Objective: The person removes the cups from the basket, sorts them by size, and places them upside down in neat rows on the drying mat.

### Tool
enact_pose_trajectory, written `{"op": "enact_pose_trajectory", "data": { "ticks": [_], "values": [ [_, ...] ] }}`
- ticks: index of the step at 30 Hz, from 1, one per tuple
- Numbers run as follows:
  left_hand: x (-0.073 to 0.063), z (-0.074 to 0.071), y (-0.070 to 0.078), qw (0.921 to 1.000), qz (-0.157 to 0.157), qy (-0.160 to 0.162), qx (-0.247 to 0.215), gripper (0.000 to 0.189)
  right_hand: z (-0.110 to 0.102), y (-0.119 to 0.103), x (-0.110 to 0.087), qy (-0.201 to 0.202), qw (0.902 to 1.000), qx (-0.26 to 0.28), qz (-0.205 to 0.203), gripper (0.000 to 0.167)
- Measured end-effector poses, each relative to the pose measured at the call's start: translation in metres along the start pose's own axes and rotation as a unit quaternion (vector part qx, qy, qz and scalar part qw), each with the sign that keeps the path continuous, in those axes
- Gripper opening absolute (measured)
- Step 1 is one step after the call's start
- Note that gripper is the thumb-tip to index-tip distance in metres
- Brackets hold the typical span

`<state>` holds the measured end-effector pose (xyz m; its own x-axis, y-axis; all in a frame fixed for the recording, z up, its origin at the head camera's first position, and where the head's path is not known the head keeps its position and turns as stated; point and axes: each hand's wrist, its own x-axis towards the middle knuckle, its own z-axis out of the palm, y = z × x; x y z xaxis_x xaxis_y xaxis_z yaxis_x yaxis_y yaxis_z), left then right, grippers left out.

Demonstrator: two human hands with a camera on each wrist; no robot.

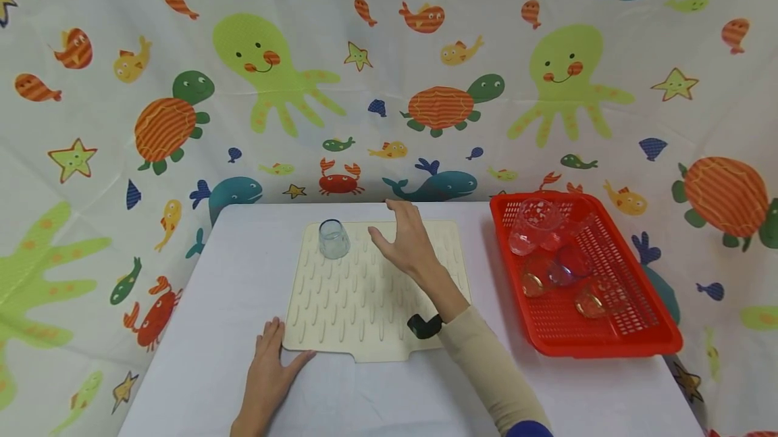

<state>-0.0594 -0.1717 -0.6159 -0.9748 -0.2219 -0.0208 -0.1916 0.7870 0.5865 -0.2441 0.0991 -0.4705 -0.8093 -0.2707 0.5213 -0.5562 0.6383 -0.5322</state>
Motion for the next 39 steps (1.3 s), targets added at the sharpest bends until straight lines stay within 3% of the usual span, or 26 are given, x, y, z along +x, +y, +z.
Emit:
{"op": "enact_pose_trajectory", "data": {
  "ticks": [11, 15, 20, 28, 39],
  "values": [
    [0.001, -0.001, 0.0, 1.0, 0.003, 0.001, -0.004, 0.101, -0.039, 0.013, -0.019, 0.036, 0.9987, 0.006, 0.036, 0.057],
    [0.001, 0.0, 0.0, 1.0, 0.007, 0.007, -0.002, 0.101, -0.056, 0.018, -0.028, 0.05, 0.9971, -0.019, 0.054, 0.059],
    [0.002, 0.001, -0.001, 1.0, 0.005, 0.003, -0.002, 0.1, -0.076, 0.028, -0.042, 0.083, 0.9906, -0.069, 0.084, 0.06],
    [-0.001, 0.001, 0.001, 1.0, 0.003, 0.001, 0.004, 0.101, -0.101, 0.048, -0.064, 0.108, 0.9825, -0.045, 0.145, 0.062],
    [-0.003, 0.005, 0.0, 0.9997, 0.01, 0.018, 0.01, 0.101, -0.128, 0.069, -0.089, 0.125, 0.9602, -0.075, 0.238, 0.067]
  ]
}}
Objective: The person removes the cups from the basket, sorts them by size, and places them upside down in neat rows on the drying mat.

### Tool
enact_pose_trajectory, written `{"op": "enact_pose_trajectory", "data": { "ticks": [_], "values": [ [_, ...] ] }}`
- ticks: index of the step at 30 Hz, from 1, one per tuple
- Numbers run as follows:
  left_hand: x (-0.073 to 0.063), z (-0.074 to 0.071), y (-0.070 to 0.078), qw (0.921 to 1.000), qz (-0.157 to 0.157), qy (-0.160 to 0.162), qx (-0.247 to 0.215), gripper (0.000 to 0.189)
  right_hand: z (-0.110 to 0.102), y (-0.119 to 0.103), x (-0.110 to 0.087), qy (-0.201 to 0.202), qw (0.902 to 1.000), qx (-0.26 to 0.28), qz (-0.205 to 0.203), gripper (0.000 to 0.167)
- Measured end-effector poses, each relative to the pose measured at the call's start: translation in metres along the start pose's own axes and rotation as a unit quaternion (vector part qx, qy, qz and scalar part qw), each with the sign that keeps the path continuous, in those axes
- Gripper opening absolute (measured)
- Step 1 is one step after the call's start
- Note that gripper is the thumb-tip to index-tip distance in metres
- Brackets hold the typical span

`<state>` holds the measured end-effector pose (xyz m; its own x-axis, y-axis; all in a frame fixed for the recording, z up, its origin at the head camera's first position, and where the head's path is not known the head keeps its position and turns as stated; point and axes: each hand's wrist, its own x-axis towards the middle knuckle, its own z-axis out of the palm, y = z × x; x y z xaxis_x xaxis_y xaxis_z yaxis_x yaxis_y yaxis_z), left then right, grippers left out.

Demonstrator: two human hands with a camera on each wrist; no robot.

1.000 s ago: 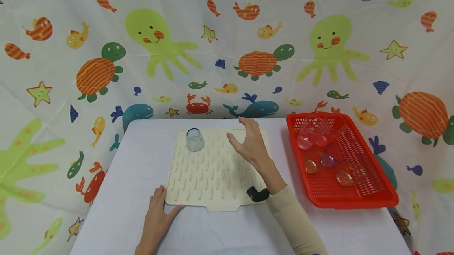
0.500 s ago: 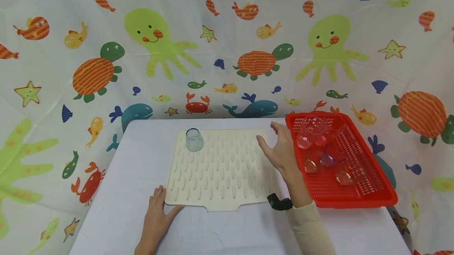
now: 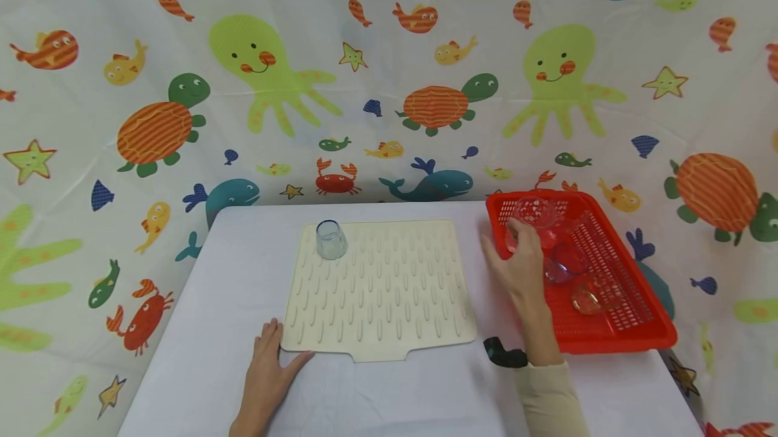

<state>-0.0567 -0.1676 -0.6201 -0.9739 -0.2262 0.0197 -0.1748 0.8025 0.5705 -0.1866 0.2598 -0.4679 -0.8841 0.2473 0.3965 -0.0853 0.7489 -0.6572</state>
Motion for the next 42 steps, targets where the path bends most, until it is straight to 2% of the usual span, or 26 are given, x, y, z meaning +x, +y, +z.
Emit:
{"op": "enact_pose_trajectory", "data": {
  "ticks": [7, 15, 23, 29, 33, 37, 42],
  "values": [
    [0.0, 0.001, -0.001, 1.0, 0.004, 0.007, -0.005, 0.101, -0.01, 0.021, -0.002, -0.004, 0.9984, -0.002, 0.056, 0.066],
    [0.001, -0.002, -0.001, 0.9996, -0.012, -0.024, -0.007, 0.102, -0.024, 0.041, -0.007, -0.053, 0.9903, -0.006, 0.128, 0.079],
    [0.001, -0.003, -0.001, 0.9997, -0.008, -0.025, -0.005, 0.101, -0.033, 0.054, -0.015, -0.088, 0.9841, -0.022, 0.153, 0.083],
    [0.001, -0.002, -0.001, 0.9999, -0.004, -0.014, -0.008, 0.101, -0.037, 0.065, -0.018, -0.133, 0.9769, -0.042, 0.162, 0.09],
    [0.003, -0.002, -0.001, 0.9996, -0.013, -0.023, -0.011, 0.101, -0.038, 0.073, -0.02, -0.151, 0.9734, -0.055, 0.163, 0.093],
    [0.004, -0.003, 0.0, 0.9991, -0.024, -0.033, -0.012, 0.101, -0.038, 0.079, -0.019, -0.158, 0.9709, -0.068, 0.167, 0.096],
    [0.003, -0.003, 0.001, 0.9996, -0.017, -0.021, -0.006, 0.101, -0.038, 0.085, -0.018, -0.15, 0.9728, -0.086, 0.154, 0.095]
  ]
}}
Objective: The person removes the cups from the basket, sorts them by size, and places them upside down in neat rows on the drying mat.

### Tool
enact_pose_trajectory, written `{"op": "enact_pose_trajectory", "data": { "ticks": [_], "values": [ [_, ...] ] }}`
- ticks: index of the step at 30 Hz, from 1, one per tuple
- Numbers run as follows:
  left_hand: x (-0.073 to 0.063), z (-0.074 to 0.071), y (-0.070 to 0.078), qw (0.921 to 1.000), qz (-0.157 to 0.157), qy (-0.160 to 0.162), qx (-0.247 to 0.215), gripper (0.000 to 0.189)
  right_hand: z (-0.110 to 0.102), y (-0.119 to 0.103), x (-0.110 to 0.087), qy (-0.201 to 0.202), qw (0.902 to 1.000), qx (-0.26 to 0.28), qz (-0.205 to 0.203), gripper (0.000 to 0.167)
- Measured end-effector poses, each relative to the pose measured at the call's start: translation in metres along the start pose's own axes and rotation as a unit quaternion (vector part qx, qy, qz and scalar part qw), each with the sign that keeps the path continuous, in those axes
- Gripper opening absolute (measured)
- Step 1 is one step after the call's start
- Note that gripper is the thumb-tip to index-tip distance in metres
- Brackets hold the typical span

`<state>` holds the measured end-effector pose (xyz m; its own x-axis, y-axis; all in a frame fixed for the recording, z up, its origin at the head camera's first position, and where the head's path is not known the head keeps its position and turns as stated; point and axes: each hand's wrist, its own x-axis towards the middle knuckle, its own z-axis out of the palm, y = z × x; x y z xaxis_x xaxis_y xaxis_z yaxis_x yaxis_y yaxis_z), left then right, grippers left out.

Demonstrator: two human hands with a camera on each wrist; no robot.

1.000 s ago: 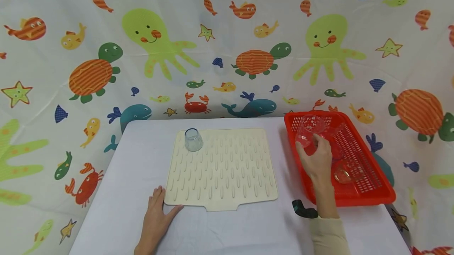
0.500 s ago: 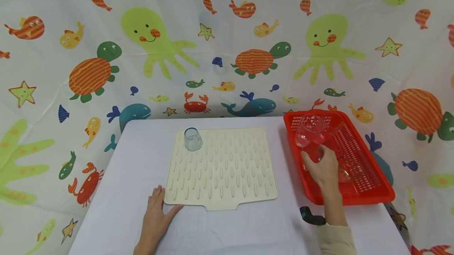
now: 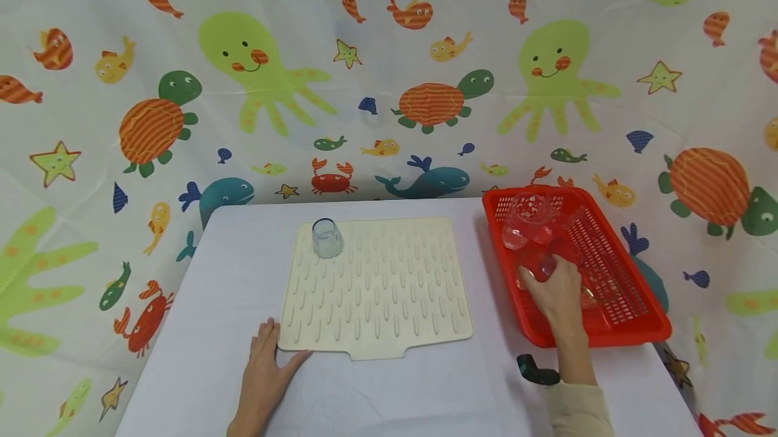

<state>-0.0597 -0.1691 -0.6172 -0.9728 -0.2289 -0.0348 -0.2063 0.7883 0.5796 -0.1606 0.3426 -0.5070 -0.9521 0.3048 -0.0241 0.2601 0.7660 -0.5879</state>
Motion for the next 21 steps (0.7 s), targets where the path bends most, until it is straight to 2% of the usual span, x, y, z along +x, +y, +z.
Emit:
{"op": "enact_pose_trajectory", "data": {
  "ticks": [5, 12, 21],
  "values": [
    [-0.0006, -0.0016, 0.0002, 0.9999, -0.003, -0.009, -0.005, 0.101, 0.0008, 0.0036, 0.0048, -0.006, 0.9998, -0.017, 0.0, 0.097],
    [-0.0005, -0.0027, -0.0003, 0.9998, -0.005, -0.017, -0.005, 0.101, 0.0024, 0.0062, 0.0083, -0.049, 0.9973, -0.039, 0.037, 0.103],
    [0.0001, -0.0021, -0.0025, 0.9999, 0.01, -0.002, -0.005, 0.101, 0.0064, 0.0064, 0.0086, -0.033, 0.998, -0.039, 0.037, 0.099]
  ]
}}
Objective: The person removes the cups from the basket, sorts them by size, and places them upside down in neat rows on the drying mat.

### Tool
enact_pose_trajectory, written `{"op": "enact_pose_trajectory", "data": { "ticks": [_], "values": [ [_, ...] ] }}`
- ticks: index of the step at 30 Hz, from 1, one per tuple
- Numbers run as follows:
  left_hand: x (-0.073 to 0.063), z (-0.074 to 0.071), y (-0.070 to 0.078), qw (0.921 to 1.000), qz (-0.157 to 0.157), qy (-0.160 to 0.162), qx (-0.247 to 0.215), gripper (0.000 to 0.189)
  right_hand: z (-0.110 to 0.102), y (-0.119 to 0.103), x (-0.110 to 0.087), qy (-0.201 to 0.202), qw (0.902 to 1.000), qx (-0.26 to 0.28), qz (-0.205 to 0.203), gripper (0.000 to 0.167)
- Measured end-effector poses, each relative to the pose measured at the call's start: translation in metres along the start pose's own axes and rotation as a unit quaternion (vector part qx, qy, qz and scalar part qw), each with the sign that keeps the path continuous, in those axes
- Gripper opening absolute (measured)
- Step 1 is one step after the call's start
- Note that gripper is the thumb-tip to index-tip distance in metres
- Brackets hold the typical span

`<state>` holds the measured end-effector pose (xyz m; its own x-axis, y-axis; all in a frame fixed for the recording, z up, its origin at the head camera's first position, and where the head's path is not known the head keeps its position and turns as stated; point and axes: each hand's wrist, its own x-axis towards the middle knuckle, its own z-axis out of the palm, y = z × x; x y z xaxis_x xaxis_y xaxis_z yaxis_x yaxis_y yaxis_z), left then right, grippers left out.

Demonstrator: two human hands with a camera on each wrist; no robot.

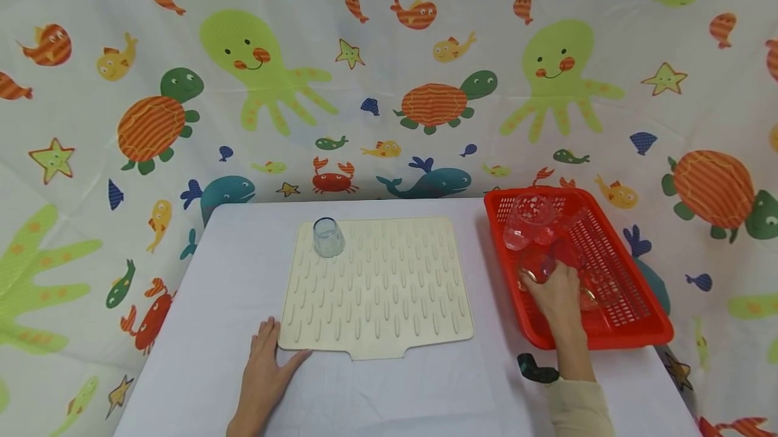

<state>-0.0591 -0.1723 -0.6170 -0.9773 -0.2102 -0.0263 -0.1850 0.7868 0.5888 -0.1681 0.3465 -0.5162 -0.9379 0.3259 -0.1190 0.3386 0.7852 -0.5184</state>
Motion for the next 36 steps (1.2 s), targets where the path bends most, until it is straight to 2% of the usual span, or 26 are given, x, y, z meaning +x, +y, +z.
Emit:
{"op": "enact_pose_trajectory", "data": {
  "ticks": [4, 11, 19, 27, 36],
  "values": [
    [-0.0006, -0.0001, -0.0001, 1.0, 0.004, 0.006, -0.001, 0.1, -0.0007, 0.0007, -0.0002, -0.002, 1.0, -0.003, -0.006, 0.101],
    [-0.0013, 0.0025, -0.0002, 0.9999, 0.006, 0.015, 0.002, 0.102, -0.003, 0.0024, -0.0007, -0.026, 0.9996, -0.009, 0.007, 0.103],
    [-0.0014, 0.0039, -0.0008, 0.9997, 0.005, 0.022, 0.005, 0.101, -0.0022, 0.0027, -0.0003, -0.02, 0.9998, -0.005, 0.008, 0.098],
    [-0.0019, 0.0016, 0.0009, 0.9999, 0.001, 0.01, 0.001, 0.1, -0.004, 0.0023, -0.0016, -0.037, 0.999, -0.006, 0.025, 0.102],
    [0.0001, -0.0011, 0.0012, 0.9997, -0.016, -0.017, -0.003, 0.102, -0.0035, 0.0025, -0.0032, -0.021, 0.9992, 0.012, 0.031, 0.105]
  ]
}}
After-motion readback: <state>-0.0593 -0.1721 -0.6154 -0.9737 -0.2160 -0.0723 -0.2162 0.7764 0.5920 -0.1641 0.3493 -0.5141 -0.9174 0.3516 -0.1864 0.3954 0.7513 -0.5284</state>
